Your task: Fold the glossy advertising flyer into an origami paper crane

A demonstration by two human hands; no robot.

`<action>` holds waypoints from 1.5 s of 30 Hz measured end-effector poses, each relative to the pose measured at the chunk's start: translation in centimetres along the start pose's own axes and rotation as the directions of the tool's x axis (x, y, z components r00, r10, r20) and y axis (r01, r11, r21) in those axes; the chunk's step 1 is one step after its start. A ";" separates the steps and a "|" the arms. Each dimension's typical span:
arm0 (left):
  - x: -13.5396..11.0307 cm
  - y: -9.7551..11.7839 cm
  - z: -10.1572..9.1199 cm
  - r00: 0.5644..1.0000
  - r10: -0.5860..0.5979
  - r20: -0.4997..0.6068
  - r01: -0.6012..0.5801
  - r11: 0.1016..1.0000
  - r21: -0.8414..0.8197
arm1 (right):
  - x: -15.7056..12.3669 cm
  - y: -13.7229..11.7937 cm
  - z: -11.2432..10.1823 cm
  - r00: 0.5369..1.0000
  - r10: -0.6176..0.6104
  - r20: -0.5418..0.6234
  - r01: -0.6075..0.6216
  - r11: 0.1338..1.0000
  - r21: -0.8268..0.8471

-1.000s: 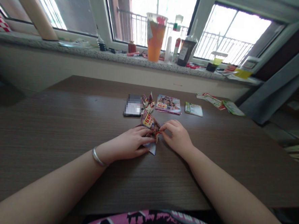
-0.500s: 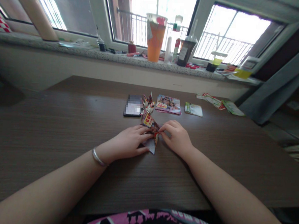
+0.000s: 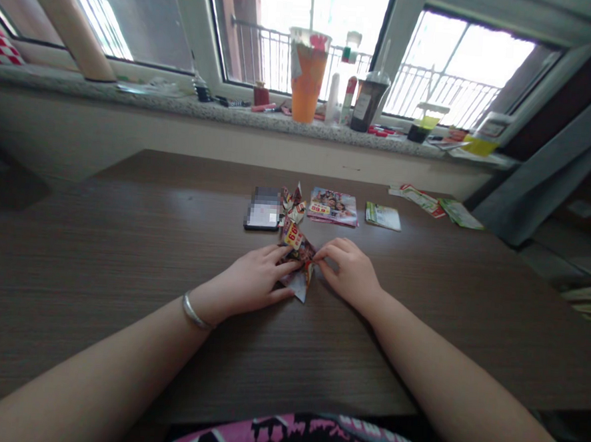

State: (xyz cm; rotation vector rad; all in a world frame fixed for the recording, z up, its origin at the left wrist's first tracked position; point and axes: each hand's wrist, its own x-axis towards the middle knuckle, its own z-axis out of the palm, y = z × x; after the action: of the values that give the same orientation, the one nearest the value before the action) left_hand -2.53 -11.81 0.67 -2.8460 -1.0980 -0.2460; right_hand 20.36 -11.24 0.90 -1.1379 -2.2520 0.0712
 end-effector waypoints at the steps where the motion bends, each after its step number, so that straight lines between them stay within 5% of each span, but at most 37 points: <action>1: 0.1 0.0 -0.1 1.000 0.017 0.004 -0.017 1.000 -0.003 | 0.0 0.0 0.0 1.000 0.001 0.001 -0.001 1.000 0.000; 7: 0.3 0.1 -0.4 0.998 0.061 0.000 -0.061 0.998 -0.019 | 0.1 -0.1 0.1 1.000 -0.010 -0.001 0.010 0.999 0.031; 11: 0.4 0.2 -0.4 0.999 0.034 -0.002 -0.034 0.999 -0.036 | 0.0 0.0 0.7 0.996 0.093 -0.013 -0.090 0.984 0.153; 20: 0.5 0.3 -0.6 0.997 -0.073 0.005 0.073 0.987 -0.140 | 0.0 0.6 1.6 0.963 0.266 -0.040 -0.214 0.848 0.485; 25: 0.6 0.3 -0.9 1.000 -0.021 0.004 0.021 0.984 -0.179 | 0.4 1.5 2.1 0.899 0.438 -0.007 -0.348 0.725 0.595; 28: 0.5 0.4 -0.9 0.998 0.021 -0.058 -0.031 0.983 -0.179 | 0.6 2.1 2.5 0.848 0.529 0.016 -0.412 0.640 0.648; 32: 0.3 0.4 -0.6 0.971 0.063 -0.231 -0.087 0.992 -0.093 | 0.7 2.5 2.6 0.847 0.531 0.037 -0.401 0.590 0.701; 39: 0.4 0.3 -0.1 0.954 0.097 -0.285 -0.112 0.993 -0.038 | 0.4 1.8 2.3 0.911 0.404 0.083 -0.347 0.641 0.685; 45: 0.4 0.4 -0.5 0.950 0.077 -0.302 -0.094 0.995 -0.040 | 0.3 0.6 1.2 0.979 0.201 0.019 -0.182 0.838 0.514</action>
State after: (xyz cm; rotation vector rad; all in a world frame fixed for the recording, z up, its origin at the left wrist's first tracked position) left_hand -2.05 -11.87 1.25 -2.7677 -0.9171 -0.6860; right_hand 20.05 -10.42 -0.11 -1.0439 -1.9054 0.6893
